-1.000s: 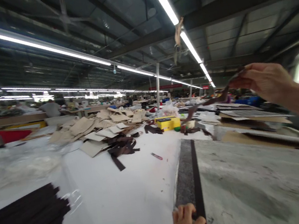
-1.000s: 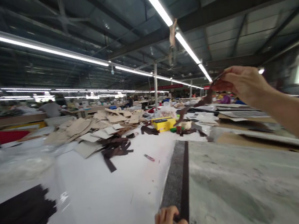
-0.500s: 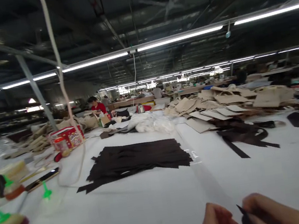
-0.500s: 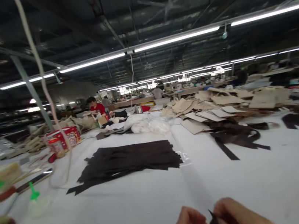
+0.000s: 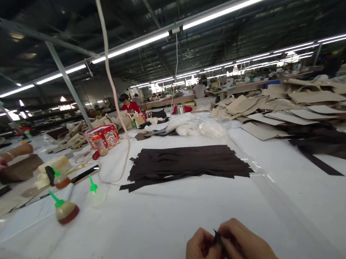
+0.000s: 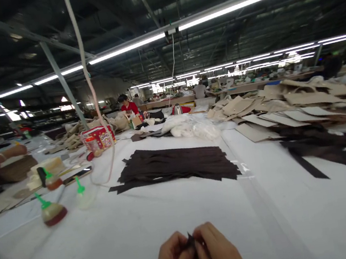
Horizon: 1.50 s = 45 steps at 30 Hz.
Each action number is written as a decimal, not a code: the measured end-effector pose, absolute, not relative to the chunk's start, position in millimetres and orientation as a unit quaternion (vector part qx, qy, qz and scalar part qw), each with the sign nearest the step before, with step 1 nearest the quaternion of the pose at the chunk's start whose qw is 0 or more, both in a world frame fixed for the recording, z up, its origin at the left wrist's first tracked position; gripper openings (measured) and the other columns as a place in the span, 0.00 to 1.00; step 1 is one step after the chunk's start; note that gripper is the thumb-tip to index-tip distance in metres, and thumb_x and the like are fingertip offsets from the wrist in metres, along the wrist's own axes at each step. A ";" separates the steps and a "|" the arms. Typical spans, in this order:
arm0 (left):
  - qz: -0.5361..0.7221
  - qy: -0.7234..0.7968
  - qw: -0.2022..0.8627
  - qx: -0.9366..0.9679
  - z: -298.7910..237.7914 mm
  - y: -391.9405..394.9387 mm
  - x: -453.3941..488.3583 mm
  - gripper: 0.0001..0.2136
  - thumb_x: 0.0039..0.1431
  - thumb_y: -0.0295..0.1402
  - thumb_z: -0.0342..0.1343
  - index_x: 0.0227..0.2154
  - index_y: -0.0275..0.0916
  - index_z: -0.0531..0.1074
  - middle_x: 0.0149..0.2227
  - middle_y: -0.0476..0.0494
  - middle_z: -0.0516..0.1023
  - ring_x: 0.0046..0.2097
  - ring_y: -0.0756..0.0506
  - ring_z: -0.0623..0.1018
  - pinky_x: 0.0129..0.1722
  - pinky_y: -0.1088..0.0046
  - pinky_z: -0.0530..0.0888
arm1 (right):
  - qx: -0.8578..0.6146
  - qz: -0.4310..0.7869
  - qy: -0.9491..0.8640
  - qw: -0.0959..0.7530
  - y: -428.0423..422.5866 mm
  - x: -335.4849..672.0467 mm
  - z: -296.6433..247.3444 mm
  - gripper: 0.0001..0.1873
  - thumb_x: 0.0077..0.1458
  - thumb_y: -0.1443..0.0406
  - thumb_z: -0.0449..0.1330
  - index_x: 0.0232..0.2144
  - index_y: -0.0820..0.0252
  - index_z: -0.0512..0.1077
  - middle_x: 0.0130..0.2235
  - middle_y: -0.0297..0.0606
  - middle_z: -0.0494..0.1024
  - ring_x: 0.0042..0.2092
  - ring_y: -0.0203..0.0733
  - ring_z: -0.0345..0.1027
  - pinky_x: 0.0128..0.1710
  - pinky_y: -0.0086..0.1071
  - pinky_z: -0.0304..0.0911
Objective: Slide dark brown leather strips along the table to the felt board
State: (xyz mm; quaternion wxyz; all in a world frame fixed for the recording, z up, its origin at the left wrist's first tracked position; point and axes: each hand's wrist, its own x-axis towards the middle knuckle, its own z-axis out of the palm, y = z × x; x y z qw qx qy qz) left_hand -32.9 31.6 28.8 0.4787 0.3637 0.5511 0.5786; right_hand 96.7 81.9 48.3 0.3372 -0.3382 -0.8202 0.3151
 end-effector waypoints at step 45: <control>0.162 0.582 -0.200 0.771 10.1 -46.4 -152.2 0.16 0.67 0.31 0.43 0.49 0.29 0.71 0.50 0.37 0.77 0.49 0.42 0.77 0.47 0.67 0.77 | -0.181 0.278 -0.929 0.165 83.2 9.6 10.8 0.17 0.61 0.77 0.49 0.47 0.60 0.71 0.40 0.41 0.69 0.42 0.45 0.61 0.43 0.38 0.61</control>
